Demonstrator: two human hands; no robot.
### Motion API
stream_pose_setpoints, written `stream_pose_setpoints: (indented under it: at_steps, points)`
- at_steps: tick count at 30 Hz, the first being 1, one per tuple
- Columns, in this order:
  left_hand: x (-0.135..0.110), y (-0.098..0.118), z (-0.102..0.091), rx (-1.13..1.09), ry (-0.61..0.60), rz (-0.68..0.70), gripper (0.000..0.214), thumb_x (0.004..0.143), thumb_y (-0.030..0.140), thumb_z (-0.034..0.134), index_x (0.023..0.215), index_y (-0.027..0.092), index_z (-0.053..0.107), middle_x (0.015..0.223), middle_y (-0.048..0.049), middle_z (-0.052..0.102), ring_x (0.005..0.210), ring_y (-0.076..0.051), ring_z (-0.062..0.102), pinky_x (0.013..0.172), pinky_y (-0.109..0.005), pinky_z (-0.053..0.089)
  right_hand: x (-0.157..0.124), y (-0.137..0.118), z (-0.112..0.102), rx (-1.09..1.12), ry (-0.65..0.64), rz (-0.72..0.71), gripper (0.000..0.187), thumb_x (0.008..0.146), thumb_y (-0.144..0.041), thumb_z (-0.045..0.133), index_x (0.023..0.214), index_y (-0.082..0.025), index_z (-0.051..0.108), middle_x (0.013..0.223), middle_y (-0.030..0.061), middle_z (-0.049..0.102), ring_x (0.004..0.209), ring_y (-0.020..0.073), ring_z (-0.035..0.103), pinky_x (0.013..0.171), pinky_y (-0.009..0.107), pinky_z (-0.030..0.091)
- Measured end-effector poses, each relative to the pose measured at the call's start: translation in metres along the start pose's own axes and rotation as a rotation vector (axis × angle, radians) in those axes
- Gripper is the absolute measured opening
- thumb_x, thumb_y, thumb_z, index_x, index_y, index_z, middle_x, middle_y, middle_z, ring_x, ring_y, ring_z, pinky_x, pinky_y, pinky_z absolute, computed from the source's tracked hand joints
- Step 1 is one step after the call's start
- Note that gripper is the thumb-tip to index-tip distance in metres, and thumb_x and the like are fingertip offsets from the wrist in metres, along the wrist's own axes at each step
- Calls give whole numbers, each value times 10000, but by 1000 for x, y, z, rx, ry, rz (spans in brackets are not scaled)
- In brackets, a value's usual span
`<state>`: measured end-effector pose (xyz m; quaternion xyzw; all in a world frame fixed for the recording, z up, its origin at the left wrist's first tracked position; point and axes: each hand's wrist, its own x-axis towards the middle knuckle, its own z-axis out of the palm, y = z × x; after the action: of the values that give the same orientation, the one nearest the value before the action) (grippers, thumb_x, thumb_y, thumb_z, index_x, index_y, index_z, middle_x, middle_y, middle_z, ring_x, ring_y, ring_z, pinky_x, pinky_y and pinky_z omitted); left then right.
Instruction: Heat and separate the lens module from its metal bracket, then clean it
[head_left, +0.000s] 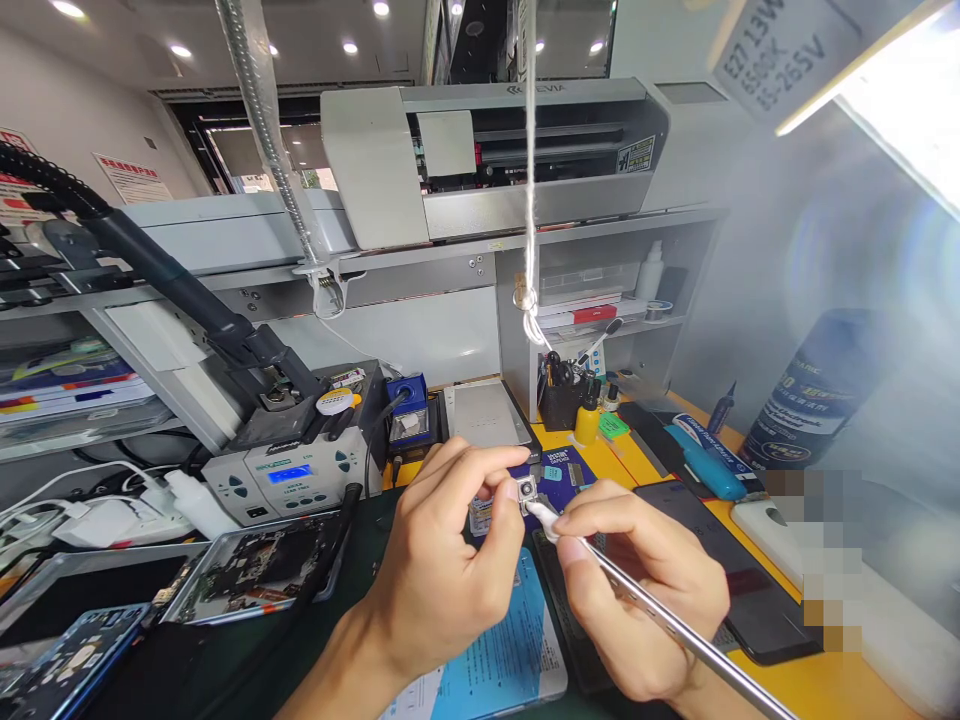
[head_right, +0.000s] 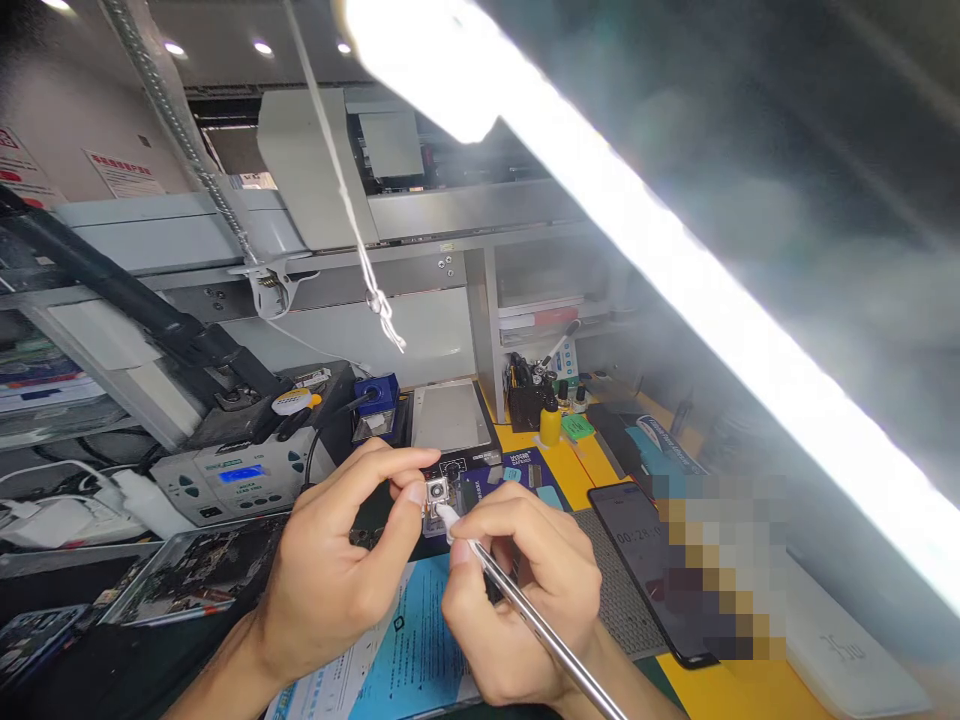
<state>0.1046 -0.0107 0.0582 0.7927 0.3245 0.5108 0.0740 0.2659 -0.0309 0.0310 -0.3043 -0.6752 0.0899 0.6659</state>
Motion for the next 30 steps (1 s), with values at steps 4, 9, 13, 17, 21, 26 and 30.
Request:
stream_pose_setpoints:
  at_steps: [4, 9, 13, 17, 21, 26, 30]
  points:
    - [-1, -1, 0, -10, 0, -4, 280, 883, 38, 578, 1134, 144, 647, 837, 2, 591, 813, -119, 564, 783, -264, 471, 0, 1, 0, 4, 11, -10, 218, 766, -28, 596, 842, -226, 647, 662, 5, 638, 536, 160, 588, 451, 297, 402]
    - [-1, -2, 1, 0, 13, 2, 283, 881, 31, 579, 1129, 151, 646, 838, 2, 593, 814, -120, 558, 777, -266, 472, 0, 1, 0, 3, 12, -13, 214, 767, -23, 595, 843, -216, 646, 679, 10, 651, 560, 159, 605, 481, 290, 420]
    - [-2, -2, 2, 4, 11, 7, 284, 882, 33, 574, 1130, 153, 644, 829, 2, 589, 808, -124, 557, 768, -270, 476, -1, 1, 0, 43, 8, 17, 198, 771, -33, 597, 830, -216, 643, 658, -3, 623, 544, 147, 569, 473, 277, 403]
    - [-2, -1, 3, 29, 30, -36, 248, 899, 70, 571, 1113, 160, 658, 832, -4, 609, 799, -132, 580, 763, -275, 485, -2, 2, -2, 112, 50, 104, 171, 783, -61, 593, 770, -229, 618, 614, -17, 581, 526, 147, 528, 454, 268, 381]
    - [-3, -1, 3, 53, 56, -220, 187, 927, 170, 578, 1079, 173, 687, 886, -27, 688, 849, -155, 646, 817, -292, 500, -2, 9, -1, 159, 40, 238, 148, 832, -111, 592, 736, -223, 603, 583, -31, 552, 492, 131, 485, 453, 260, 373]
    - [-9, -5, -1, -218, 53, -604, 208, 910, 313, 645, 1068, 197, 717, 934, -31, 773, 888, -170, 704, 848, -295, 519, -1, 24, 2, 248, -85, 430, 175, 906, -235, 579, 738, -197, 611, 557, -35, 537, 461, 123, 491, 438, 245, 358]
    - [-23, -5, -8, -471, 50, -841, 362, 858, 362, 718, 1173, 184, 704, 912, -35, 790, 856, -162, 701, 808, -268, 536, -4, 27, 5, 298, -228, 517, 198, 942, -300, 578, 776, -197, 612, 524, -37, 556, 452, 124, 487, 440, 235, 376]
